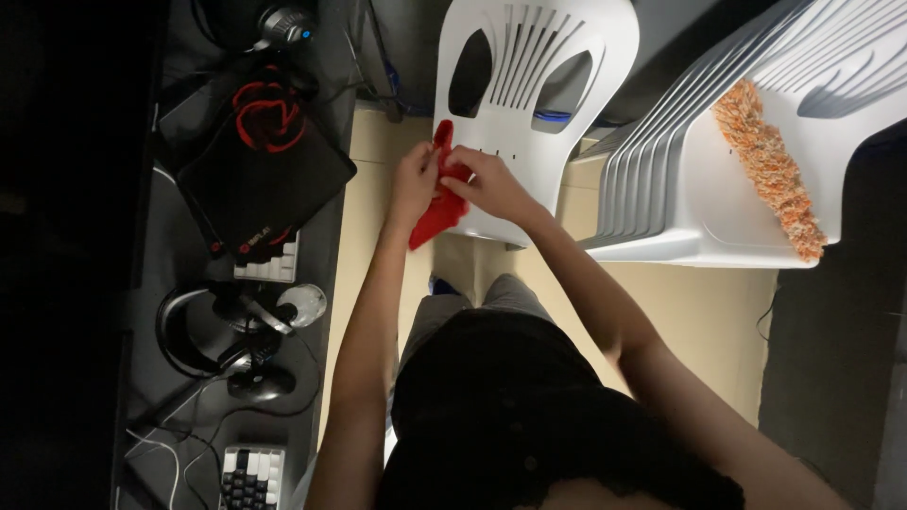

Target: The person wipes the surfaces of several white plastic chairs using a red cloth. They move from one chair to the next, wiping the seat and backrest areas in a repetitive manner.

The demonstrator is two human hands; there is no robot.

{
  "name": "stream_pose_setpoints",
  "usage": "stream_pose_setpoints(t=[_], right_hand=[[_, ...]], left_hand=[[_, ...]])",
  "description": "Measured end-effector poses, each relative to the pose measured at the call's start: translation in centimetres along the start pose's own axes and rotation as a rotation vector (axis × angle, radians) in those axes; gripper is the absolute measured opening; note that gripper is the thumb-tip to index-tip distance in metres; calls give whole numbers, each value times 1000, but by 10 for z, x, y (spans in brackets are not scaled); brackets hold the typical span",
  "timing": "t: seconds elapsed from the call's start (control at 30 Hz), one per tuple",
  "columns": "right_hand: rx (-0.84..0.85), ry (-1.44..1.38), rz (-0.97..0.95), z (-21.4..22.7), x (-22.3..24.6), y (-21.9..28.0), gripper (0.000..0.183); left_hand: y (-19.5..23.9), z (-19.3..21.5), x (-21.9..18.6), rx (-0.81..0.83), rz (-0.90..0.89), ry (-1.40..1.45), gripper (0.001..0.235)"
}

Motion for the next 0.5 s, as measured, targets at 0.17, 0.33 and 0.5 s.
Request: stream_pose_setpoints(t=[0.17,0.33,0.5], right_hand=[[55,116,3,8,24,-6,23],[140,168,187,16,41,-10,26],[136,-51,-134,19,15,-18,35]], left_hand=[[8,10,-23,-44,-35,19,23],[8,18,-15,-60,-75,84,22],[12,19,-28,-231,-56,114,22]])
Point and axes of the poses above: each hand's wrist, its own y-axis away from the middle knuckle, its own z-axis out of the back of the hand, x = y × z, the point moved 1 cm from there along -y, towards the middle knuckle, and after that the axes turned 9 degrees about y, right-handed, at the moved point
